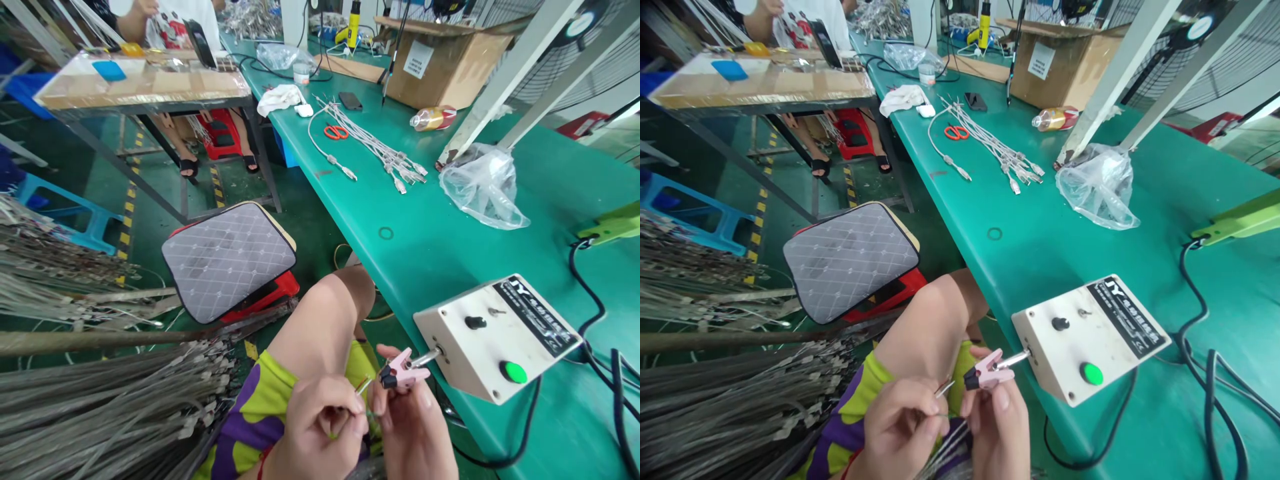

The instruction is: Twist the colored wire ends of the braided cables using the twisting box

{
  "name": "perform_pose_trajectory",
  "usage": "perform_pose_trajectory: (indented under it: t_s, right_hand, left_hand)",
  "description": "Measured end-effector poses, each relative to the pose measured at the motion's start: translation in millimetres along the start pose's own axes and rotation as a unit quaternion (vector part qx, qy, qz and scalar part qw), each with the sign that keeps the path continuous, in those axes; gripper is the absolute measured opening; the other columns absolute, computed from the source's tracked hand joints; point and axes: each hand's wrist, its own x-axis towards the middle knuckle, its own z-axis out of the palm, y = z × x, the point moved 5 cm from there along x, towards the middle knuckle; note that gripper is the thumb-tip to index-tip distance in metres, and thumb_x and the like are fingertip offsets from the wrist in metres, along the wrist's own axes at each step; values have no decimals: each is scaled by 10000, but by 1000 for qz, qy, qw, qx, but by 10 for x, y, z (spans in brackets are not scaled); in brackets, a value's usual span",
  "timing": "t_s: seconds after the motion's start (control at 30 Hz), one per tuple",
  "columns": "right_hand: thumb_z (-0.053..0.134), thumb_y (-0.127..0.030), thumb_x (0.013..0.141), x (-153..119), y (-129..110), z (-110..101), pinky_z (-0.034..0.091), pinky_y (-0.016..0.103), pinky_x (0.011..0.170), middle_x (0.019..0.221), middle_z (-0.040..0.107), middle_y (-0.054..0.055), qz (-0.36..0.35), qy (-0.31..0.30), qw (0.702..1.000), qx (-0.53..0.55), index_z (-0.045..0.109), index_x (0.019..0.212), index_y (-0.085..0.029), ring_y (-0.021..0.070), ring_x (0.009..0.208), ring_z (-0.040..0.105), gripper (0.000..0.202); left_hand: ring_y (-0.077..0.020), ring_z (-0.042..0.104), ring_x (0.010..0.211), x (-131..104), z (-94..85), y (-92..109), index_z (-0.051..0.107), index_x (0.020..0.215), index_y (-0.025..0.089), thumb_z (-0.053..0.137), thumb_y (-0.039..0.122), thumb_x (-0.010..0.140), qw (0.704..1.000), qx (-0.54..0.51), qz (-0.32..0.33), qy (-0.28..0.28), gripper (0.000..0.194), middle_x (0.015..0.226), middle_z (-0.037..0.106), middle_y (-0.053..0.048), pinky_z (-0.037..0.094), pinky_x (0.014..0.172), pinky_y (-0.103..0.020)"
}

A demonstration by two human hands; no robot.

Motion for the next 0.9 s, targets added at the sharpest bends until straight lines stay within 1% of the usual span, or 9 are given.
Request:
perform_pose_trajectory:
  t_s: [0.07,0.13,0.23,0.33,0.43,0.57,0.8,0.83,0.9]
  right_hand:
    - [855,-614,984,17,-2,33,508,250,633,726,634,-1,20,22,998,49,857,1291,-265,154,641,538,465]
    - [877,-614,979,34,31,74,487,232,632,686,575,-27,40,23,994,98,861,1286,-272,130,617,495,460]
    - [860,-639,989,62,112,77,436,226,581,584,490,-54,39,25,986,157,870,1273,-267,119,551,409,469]
    - [852,-564,1019,73,195,1,490,249,627,523,475,-61,28,43,983,175,863,1290,-269,137,552,461,401]
    - [850,-510,1038,67,231,-83,519,240,650,504,503,-59,18,58,985,164,856,1295,-253,139,555,504,364]
    - [858,-534,1032,68,225,-117,551,239,673,503,516,-62,19,51,986,159,853,1289,-264,132,547,517,373]
    - [899,-579,977,126,98,13,468,195,550,455,513,-60,-1,32,994,102,895,1219,-260,108,458,429,401]
    - [857,-619,1002,115,62,24,437,194,516,434,497,-53,-11,25,997,73,912,1147,-245,108,433,408,404]
    - [735,-689,1061,69,-52,21,384,217,446,401,487,-11,-41,-17,998,-34,900,846,-212,126,384,411,549]
  left_hand:
    - [-119,622,495,14,4,19,673,1048,260,689,162,1048,1000,3,11,-9,99,684,672,20,472,504,-183]
    - [-123,624,522,22,8,8,666,1087,263,676,111,1036,1000,23,11,-10,161,723,685,16,492,526,-184]
    - [-120,618,533,21,6,-39,663,1088,269,680,110,1035,998,59,-6,4,168,759,697,18,506,530,-175]
    - [-114,612,542,19,24,-72,658,1064,261,695,126,1036,997,80,-21,-4,143,770,691,23,504,528,-164]
    - [-101,582,544,33,38,-81,657,1042,253,703,121,1023,996,90,-28,-9,141,787,686,28,503,541,-158]
    - [-102,597,572,69,60,-75,659,1029,250,695,80,991,995,99,-26,-15,178,801,692,32,524,577,-156]
    - [-102,593,562,107,103,-54,657,998,248,685,74,989,993,108,-31,-22,177,775,661,37,490,542,-150]
    - [-102,594,562,105,109,-49,655,1003,250,685,74,988,994,105,-28,-23,179,776,665,36,488,543,-151]
    - [-103,596,557,102,115,-33,652,1017,252,688,79,990,995,97,-14,-19,179,771,675,34,486,545,-155]
